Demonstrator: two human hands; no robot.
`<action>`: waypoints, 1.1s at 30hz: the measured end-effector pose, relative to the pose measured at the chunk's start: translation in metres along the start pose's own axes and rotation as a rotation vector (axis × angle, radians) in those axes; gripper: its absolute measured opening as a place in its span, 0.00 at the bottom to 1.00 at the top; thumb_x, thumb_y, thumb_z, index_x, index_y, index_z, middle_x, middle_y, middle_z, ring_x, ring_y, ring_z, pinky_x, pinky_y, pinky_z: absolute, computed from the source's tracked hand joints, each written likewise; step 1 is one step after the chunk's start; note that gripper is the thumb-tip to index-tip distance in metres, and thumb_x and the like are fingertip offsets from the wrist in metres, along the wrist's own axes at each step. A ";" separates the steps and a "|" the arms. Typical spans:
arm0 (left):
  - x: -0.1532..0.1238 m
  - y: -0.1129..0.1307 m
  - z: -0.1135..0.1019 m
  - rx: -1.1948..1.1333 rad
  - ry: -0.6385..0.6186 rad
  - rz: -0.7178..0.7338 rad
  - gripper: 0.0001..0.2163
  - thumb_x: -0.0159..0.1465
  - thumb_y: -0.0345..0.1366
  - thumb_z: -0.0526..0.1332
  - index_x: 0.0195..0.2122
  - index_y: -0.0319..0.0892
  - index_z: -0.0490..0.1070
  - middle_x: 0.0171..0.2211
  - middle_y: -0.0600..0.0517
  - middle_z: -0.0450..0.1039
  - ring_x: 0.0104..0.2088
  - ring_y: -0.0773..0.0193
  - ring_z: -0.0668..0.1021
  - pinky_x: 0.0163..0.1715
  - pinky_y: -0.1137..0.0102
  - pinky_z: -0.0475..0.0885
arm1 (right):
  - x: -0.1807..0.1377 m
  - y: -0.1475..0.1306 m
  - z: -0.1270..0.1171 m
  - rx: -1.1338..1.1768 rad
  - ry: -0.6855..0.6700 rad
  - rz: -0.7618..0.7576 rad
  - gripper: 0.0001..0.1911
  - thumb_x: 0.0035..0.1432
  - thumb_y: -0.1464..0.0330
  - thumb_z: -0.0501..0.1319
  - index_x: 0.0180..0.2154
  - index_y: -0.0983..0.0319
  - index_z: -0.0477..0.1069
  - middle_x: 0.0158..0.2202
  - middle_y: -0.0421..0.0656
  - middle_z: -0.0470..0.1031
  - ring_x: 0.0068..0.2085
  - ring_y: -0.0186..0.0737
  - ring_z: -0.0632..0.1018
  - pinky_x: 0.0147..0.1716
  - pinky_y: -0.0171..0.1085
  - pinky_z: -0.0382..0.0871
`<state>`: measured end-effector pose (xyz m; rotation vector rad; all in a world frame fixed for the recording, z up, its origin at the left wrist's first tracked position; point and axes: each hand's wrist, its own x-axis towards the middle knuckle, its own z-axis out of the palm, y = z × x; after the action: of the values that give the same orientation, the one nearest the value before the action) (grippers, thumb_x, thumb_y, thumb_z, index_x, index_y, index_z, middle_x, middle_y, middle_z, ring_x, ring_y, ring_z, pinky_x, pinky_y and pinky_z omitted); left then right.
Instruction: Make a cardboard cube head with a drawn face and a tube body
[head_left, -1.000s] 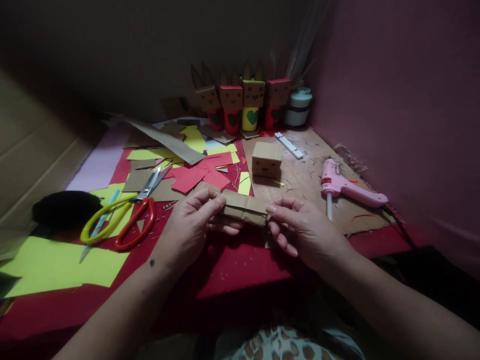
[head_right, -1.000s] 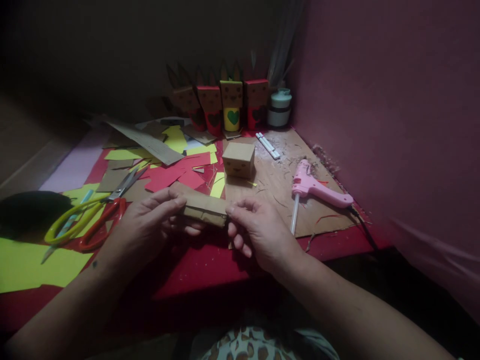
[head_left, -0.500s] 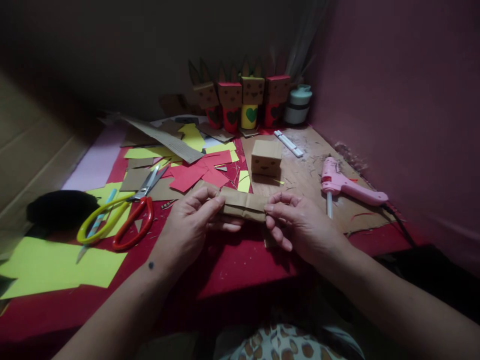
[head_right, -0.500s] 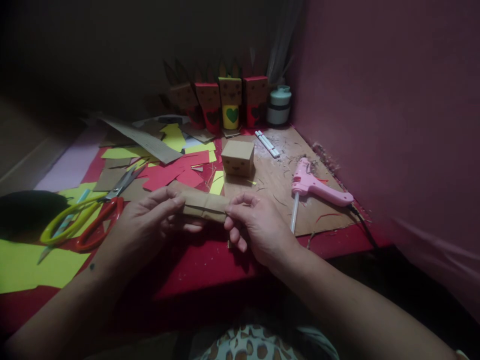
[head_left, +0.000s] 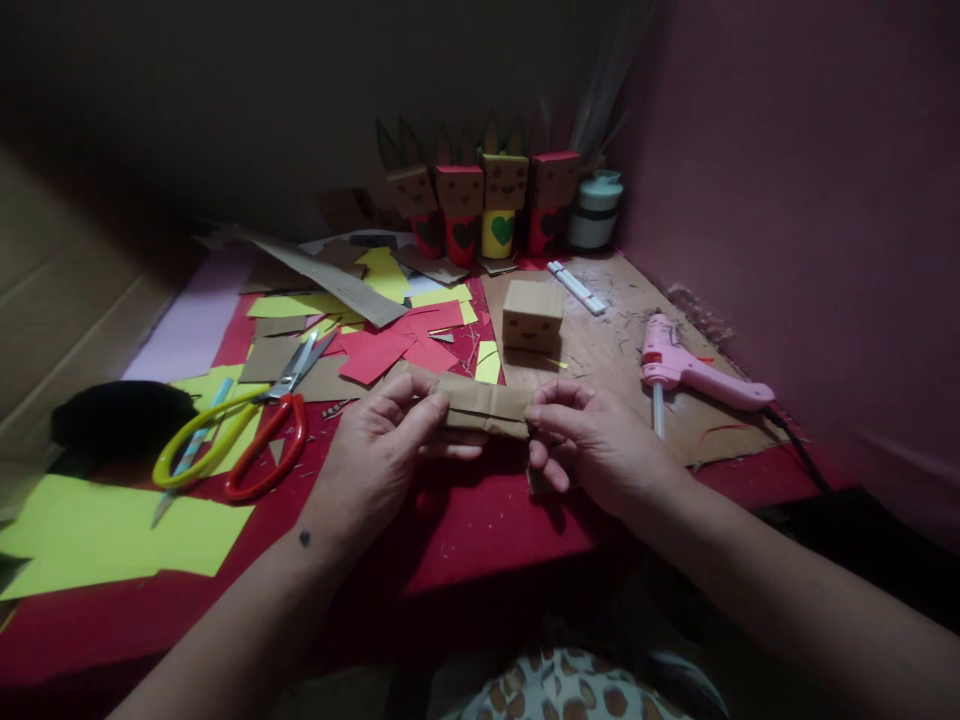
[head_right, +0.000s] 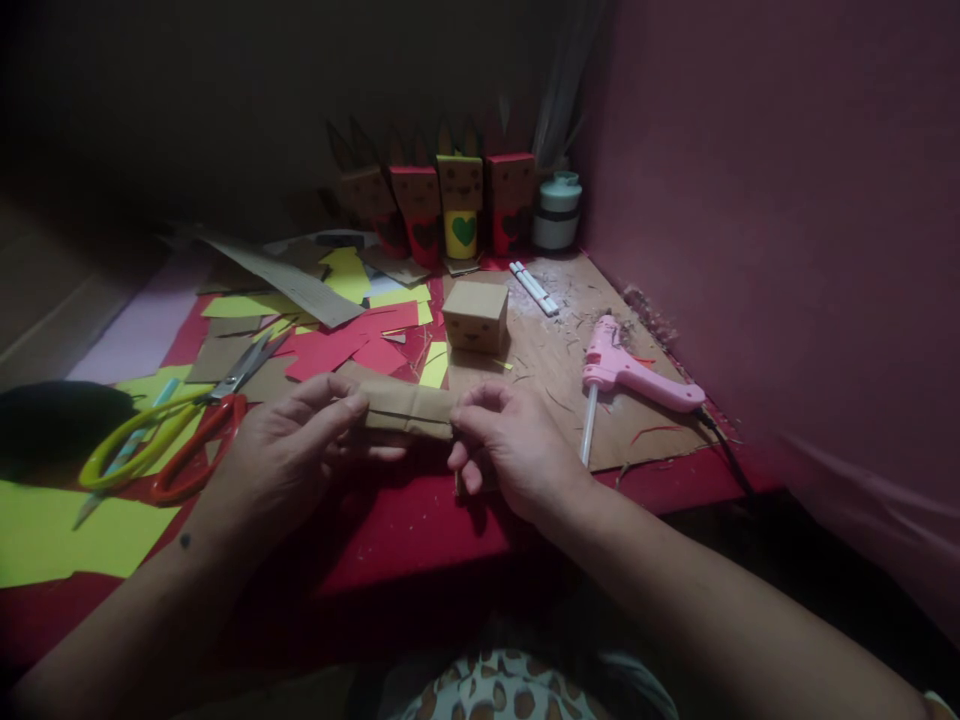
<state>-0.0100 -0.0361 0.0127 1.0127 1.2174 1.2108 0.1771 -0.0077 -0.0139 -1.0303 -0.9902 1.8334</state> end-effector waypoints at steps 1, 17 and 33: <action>0.000 0.000 0.000 -0.004 -0.001 0.002 0.06 0.63 0.32 0.64 0.30 0.39 0.70 0.30 0.51 0.81 0.29 0.59 0.85 0.27 0.69 0.82 | 0.000 0.000 0.000 -0.004 0.004 -0.011 0.09 0.49 0.67 0.65 0.28 0.60 0.65 0.14 0.37 0.73 0.10 0.29 0.67 0.09 0.25 0.59; 0.002 0.003 -0.005 0.069 -0.025 -0.091 0.09 0.64 0.35 0.63 0.41 0.42 0.64 0.14 0.52 0.76 0.11 0.67 0.73 0.11 0.79 0.67 | -0.004 0.002 0.012 0.063 0.110 -0.298 0.16 0.47 0.74 0.67 0.34 0.56 0.62 0.18 0.28 0.70 0.12 0.27 0.65 0.07 0.24 0.56; 0.005 0.001 -0.007 -0.042 -0.017 -0.102 0.42 0.52 0.30 0.74 0.67 0.39 0.57 0.08 0.68 0.59 0.08 0.74 0.60 0.10 0.79 0.63 | -0.014 0.004 0.024 -0.073 0.044 -0.371 0.12 0.53 0.72 0.65 0.35 0.56 0.62 0.25 0.31 0.69 0.17 0.26 0.69 0.12 0.26 0.59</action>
<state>-0.0170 -0.0317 0.0123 0.9176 1.2112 1.1408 0.1594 -0.0278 -0.0046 -0.8584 -1.1435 1.4750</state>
